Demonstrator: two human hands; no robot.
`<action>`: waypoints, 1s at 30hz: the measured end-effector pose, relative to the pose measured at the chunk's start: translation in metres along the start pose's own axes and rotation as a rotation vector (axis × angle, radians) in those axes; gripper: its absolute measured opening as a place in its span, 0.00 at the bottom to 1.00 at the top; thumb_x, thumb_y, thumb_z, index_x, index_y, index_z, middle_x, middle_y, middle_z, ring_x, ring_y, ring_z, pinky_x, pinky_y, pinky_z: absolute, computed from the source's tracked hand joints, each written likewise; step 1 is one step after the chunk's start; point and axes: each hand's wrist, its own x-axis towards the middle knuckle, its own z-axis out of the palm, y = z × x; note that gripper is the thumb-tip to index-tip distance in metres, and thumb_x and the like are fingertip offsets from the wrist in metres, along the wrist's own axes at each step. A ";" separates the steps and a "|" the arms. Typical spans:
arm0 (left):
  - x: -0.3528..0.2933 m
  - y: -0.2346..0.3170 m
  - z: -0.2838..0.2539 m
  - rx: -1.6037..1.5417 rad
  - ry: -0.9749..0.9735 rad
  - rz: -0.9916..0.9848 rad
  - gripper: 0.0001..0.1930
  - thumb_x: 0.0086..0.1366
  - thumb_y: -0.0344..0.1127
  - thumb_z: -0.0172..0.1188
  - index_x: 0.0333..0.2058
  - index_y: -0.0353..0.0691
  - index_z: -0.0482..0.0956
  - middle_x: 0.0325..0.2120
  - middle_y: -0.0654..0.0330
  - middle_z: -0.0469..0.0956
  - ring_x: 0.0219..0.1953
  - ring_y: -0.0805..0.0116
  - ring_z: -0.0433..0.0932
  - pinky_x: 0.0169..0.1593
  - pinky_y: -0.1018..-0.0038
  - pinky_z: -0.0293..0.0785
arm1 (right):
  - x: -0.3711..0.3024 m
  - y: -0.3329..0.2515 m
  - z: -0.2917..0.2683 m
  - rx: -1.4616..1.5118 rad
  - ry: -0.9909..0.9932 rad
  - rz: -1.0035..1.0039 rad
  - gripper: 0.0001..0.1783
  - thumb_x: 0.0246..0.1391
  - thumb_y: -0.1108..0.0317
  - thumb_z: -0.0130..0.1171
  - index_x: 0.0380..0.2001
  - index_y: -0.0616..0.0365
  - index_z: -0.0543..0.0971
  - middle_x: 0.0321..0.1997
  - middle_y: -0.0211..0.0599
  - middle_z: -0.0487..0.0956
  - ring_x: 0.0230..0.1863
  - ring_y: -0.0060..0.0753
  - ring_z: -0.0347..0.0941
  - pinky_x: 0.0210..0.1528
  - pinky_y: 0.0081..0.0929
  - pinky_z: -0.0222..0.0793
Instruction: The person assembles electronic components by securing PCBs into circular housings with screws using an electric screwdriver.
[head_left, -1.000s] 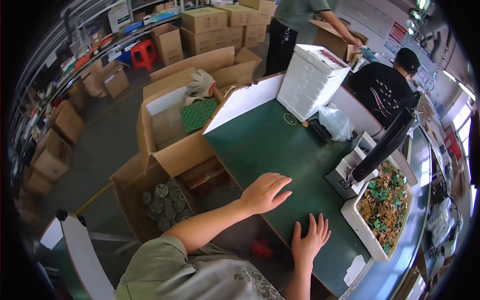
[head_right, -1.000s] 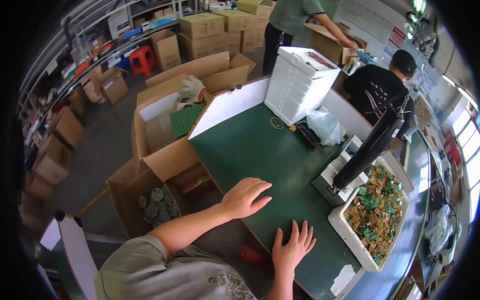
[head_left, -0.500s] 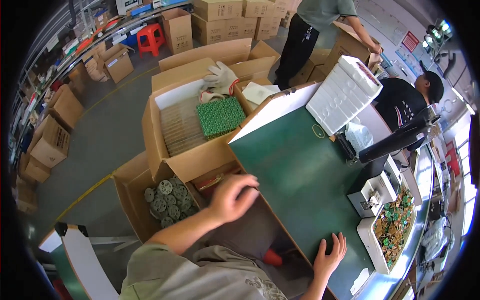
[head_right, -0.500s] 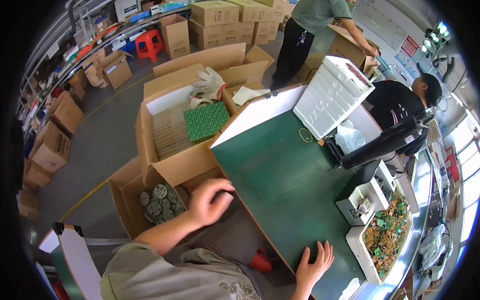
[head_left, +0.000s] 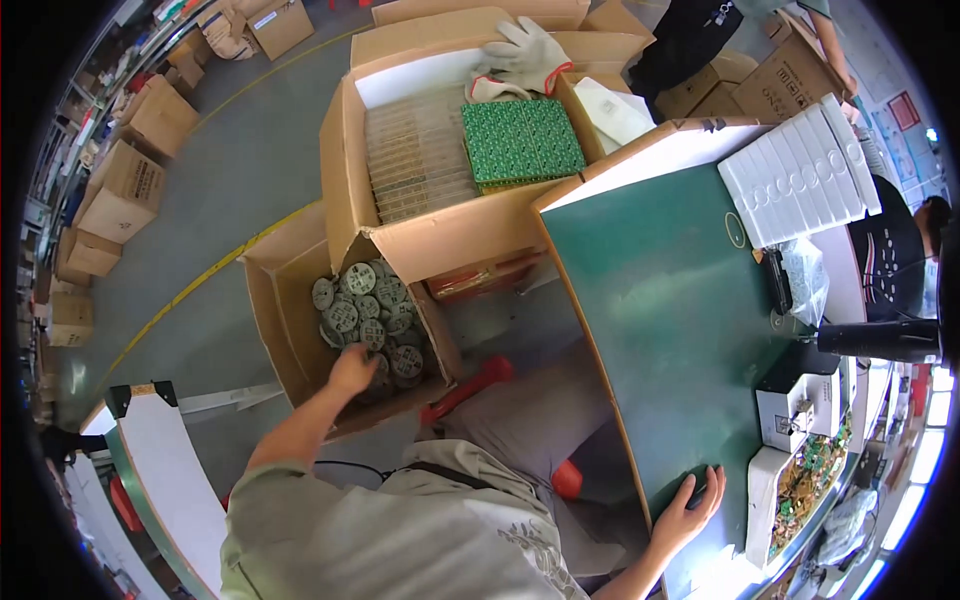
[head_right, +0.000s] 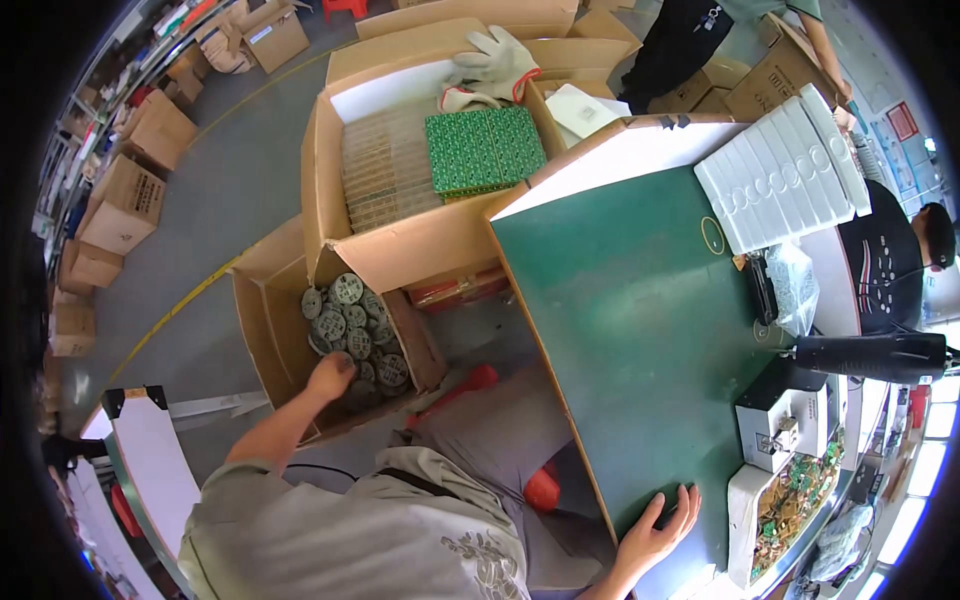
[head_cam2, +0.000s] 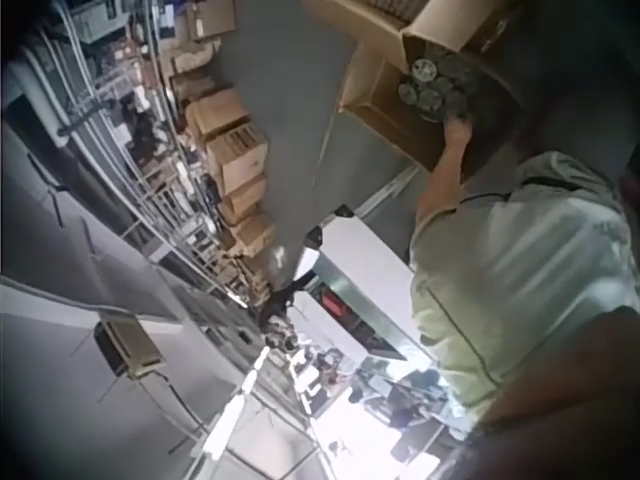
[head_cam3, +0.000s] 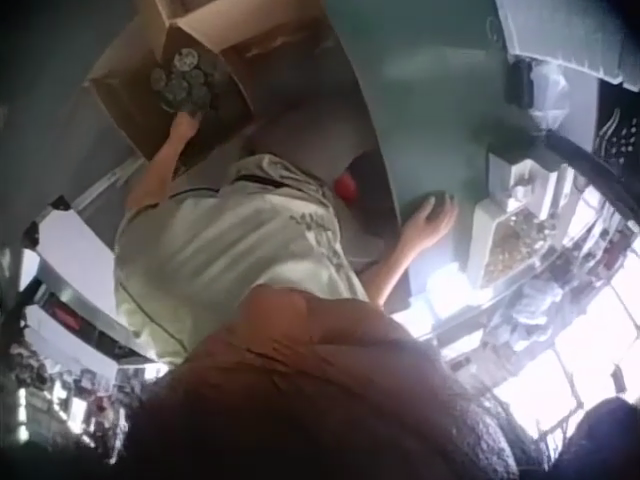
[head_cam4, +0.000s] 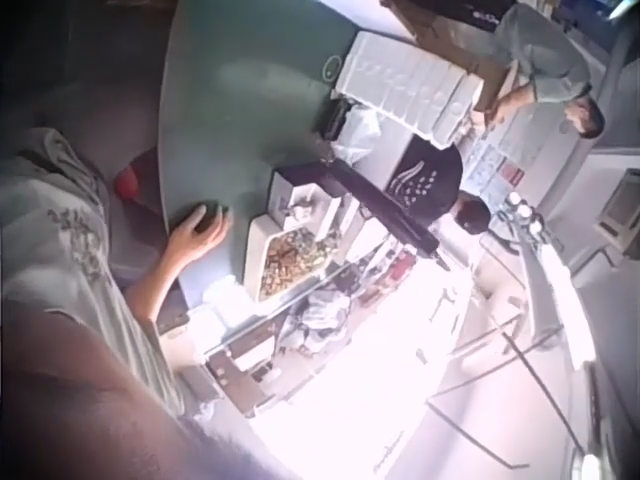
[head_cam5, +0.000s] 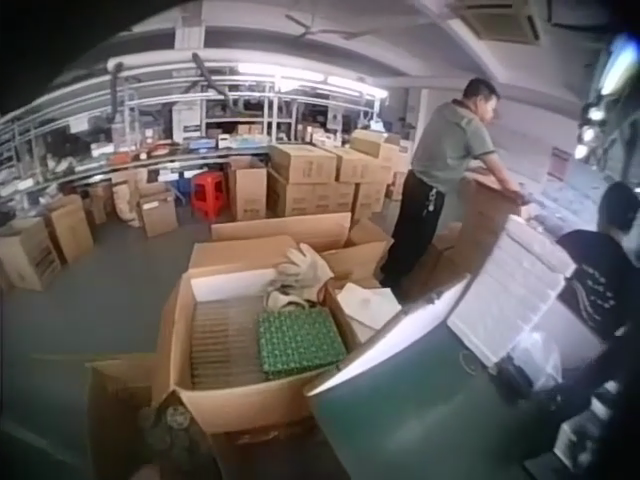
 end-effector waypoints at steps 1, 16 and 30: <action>0.002 -0.025 -0.003 0.040 -0.230 -0.180 0.22 0.65 0.46 0.64 0.49 0.34 0.83 0.41 0.45 0.85 0.43 0.42 0.83 0.47 0.57 0.78 | -0.003 0.002 -0.002 0.107 0.046 0.019 0.19 0.69 0.70 0.55 0.60 0.62 0.76 0.69 0.50 0.74 0.69 0.53 0.69 0.71 0.47 0.65; 0.030 -0.155 0.105 0.136 -0.497 -0.114 0.21 0.63 0.47 0.64 0.45 0.35 0.84 0.41 0.46 0.86 0.40 0.40 0.83 0.45 0.54 0.78 | -0.145 0.090 -0.029 1.831 0.420 1.320 0.31 0.68 0.42 0.62 0.57 0.59 0.75 0.48 0.42 0.82 0.51 0.39 0.83 0.58 0.28 0.81; 0.142 -0.019 0.115 -0.006 -0.344 -0.216 0.25 0.72 0.49 0.57 0.62 0.43 0.78 0.58 0.49 0.80 0.59 0.51 0.78 0.64 0.59 0.74 | -0.056 0.081 -0.065 1.365 1.016 1.207 0.25 0.69 0.53 0.62 0.58 0.62 0.74 0.47 0.43 0.81 0.50 0.40 0.82 0.54 0.29 0.82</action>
